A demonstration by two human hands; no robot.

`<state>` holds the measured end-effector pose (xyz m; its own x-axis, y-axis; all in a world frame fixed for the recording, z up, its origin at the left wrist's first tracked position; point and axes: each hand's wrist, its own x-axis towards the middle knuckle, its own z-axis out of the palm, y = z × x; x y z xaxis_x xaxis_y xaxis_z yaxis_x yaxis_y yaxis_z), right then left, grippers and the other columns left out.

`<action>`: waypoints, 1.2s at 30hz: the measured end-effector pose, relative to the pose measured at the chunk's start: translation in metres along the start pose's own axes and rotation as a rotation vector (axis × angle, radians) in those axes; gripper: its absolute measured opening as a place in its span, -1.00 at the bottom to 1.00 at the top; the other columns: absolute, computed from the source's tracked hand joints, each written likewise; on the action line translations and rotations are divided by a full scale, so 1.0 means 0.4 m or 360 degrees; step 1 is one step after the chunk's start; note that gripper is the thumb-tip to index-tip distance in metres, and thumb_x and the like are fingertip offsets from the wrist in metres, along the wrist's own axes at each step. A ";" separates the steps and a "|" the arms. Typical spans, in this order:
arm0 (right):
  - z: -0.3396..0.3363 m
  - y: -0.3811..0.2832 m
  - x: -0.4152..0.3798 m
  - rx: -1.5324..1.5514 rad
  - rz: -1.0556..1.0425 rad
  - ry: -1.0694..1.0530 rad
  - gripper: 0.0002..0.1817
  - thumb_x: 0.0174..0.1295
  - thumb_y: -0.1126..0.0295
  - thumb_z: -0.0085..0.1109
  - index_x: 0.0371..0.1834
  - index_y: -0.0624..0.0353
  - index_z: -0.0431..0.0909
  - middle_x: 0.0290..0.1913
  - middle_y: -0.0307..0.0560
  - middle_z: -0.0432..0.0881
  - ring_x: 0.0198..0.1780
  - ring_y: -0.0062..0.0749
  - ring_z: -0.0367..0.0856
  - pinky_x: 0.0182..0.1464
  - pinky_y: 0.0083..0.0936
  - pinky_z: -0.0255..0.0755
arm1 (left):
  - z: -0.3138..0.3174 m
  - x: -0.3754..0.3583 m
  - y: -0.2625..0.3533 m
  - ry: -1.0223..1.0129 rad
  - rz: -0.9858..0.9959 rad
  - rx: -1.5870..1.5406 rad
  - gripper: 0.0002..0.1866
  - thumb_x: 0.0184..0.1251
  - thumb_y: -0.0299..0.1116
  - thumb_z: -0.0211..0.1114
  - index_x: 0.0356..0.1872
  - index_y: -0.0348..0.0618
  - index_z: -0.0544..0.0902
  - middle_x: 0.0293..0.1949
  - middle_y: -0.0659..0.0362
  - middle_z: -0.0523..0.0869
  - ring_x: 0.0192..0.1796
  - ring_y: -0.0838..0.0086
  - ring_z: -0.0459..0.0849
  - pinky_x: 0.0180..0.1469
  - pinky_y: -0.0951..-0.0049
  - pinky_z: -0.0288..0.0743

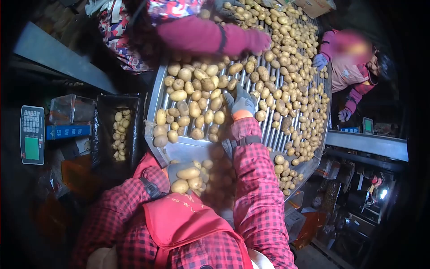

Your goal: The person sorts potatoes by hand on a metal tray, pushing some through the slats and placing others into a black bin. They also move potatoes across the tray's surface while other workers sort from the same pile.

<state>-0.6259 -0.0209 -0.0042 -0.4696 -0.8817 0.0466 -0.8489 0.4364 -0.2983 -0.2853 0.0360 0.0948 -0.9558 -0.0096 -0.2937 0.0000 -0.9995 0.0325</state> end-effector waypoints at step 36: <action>-0.234 -0.267 -0.834 0.1672 -0.0292 -0.0652 -0.13 0.46 -0.14 0.10 0.58 0.34 0.17 0.46 0.16 0.38 0.42 -0.14 0.44 0.41 -0.25 0.38 | 0.034 -0.226 -0.219 -0.0221 0.0324 0.0782 -0.68 0.48 -0.34 0.30 0.18 -0.15 0.60 -0.13 0.20 0.70 -0.06 0.42 0.69 0.03 0.32 0.58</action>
<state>-0.4014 0.2435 0.1013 -0.0814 -0.9931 -0.0849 -0.1835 0.0987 -0.9781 -0.2028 0.1250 0.1314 -0.9806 -0.1639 -0.1073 0.0836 -0.8455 0.5274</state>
